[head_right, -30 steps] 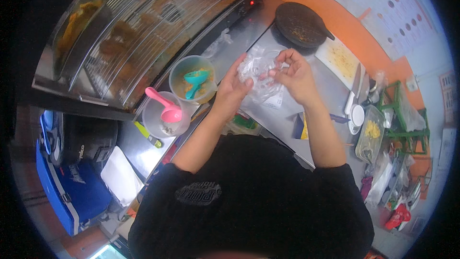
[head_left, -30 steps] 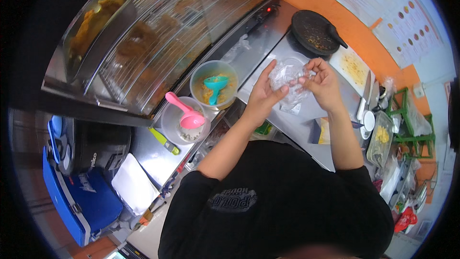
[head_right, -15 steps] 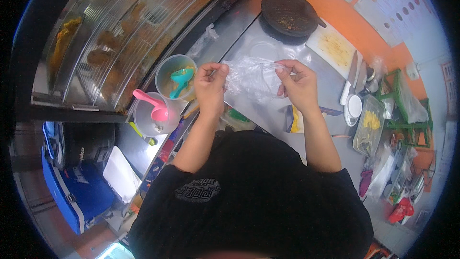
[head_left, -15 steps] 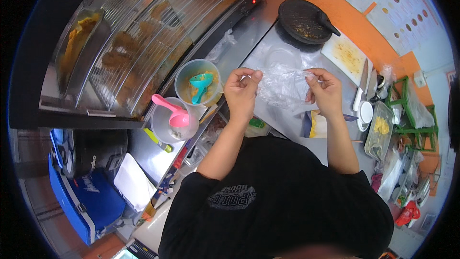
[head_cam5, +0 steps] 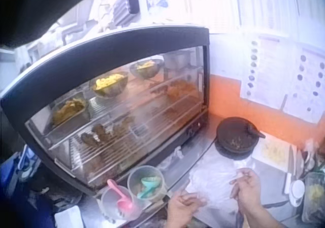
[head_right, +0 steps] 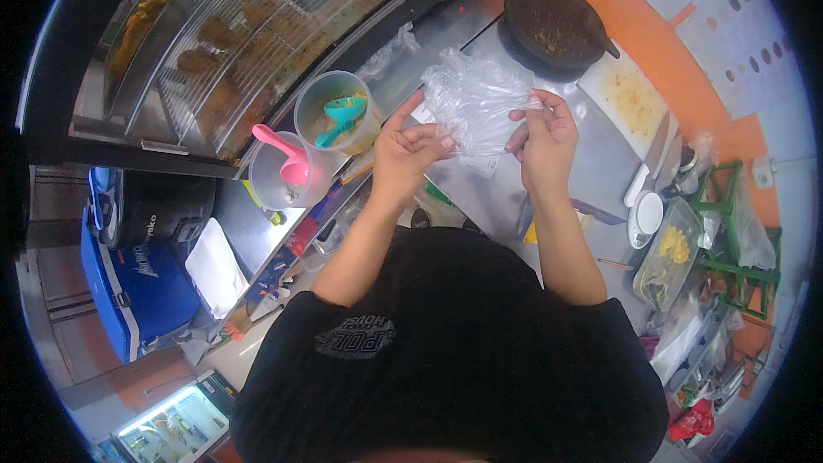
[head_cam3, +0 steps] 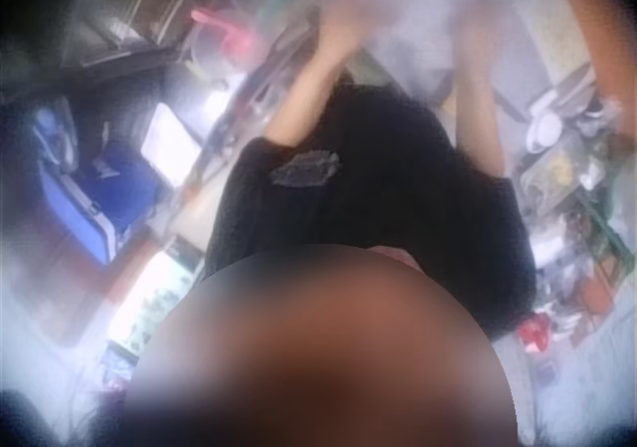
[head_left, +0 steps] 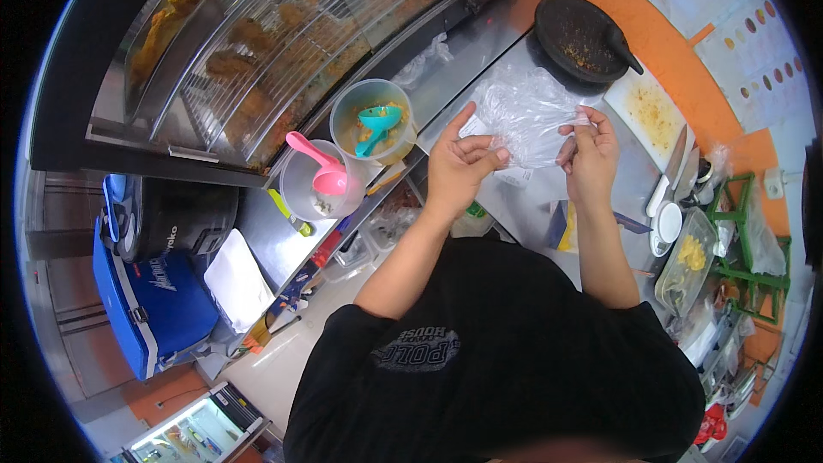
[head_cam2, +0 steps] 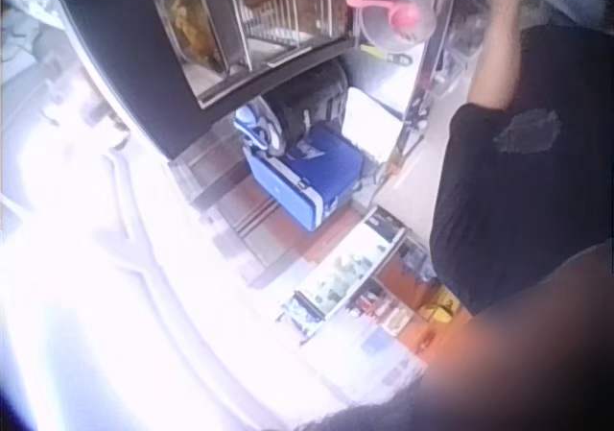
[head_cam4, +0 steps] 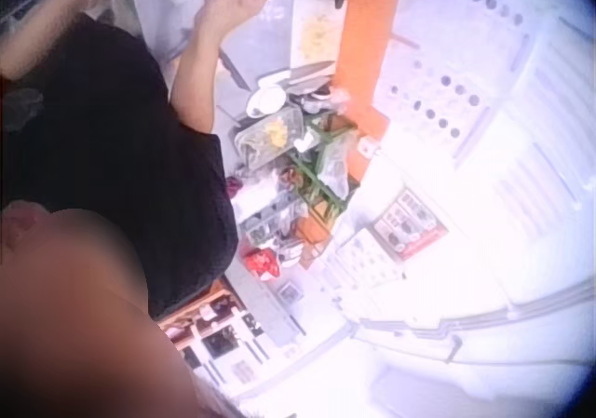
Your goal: The person retrieves a receipt and a food box, then scoops scrambled eggs into the box. They put on a disposable glove, cut a fried bread item, and place it into the box with the eggs. The person adds a small packet, closes the box, and places it into a plastic bag with a receipt.
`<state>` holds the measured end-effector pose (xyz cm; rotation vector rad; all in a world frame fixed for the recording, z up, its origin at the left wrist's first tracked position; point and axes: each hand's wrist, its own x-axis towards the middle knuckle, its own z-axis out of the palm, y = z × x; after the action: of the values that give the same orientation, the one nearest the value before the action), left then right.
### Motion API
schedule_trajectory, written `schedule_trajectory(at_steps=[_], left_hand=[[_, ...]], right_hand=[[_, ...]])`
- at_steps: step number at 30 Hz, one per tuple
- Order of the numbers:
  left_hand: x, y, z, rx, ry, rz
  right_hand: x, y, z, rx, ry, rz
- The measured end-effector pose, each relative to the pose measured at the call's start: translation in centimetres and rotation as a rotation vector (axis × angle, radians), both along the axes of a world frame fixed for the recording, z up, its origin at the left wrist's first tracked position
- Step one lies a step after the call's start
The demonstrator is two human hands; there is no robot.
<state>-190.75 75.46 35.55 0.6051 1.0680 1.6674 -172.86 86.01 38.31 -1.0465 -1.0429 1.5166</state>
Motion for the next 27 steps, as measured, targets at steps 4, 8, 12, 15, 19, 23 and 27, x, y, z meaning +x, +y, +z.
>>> schedule_trajectory(at_steps=[4, 8, 12, 15, 19, 23, 27], left_hand=[[-0.8, -0.7, 0.3, 0.008, 0.144, -0.005], [-1.3, -0.8, 0.4, -0.023, 0.244, -0.056], [-1.9, -0.9, 0.2, 0.014, 0.113, -0.056], [-2.4, -1.1, -0.4, -0.005, 0.059, -0.048], [-2.5, -1.1, -1.5, 0.000, -0.048, -0.017], [-0.6, -1.3, -1.2, 0.231, 0.806, 0.556], [4.0, -4.4, 0.6, 0.158, 0.813, 0.213]], right_hand=[[0.3, -1.0, -0.2, 0.435, -0.322, -0.056], [0.6, -1.5, 0.3, 1.195, -0.800, 0.027], [0.5, -1.2, 0.4, 1.209, -0.761, 0.294], [0.0, -1.4, -0.2, 1.080, -0.721, 0.333], [-0.8, -1.3, -1.2, 1.148, -0.673, 0.353], [-2.1, -1.8, -1.6, 0.937, -0.591, 0.131], [-2.9, -2.3, -0.9, 0.929, -0.540, 0.075]])
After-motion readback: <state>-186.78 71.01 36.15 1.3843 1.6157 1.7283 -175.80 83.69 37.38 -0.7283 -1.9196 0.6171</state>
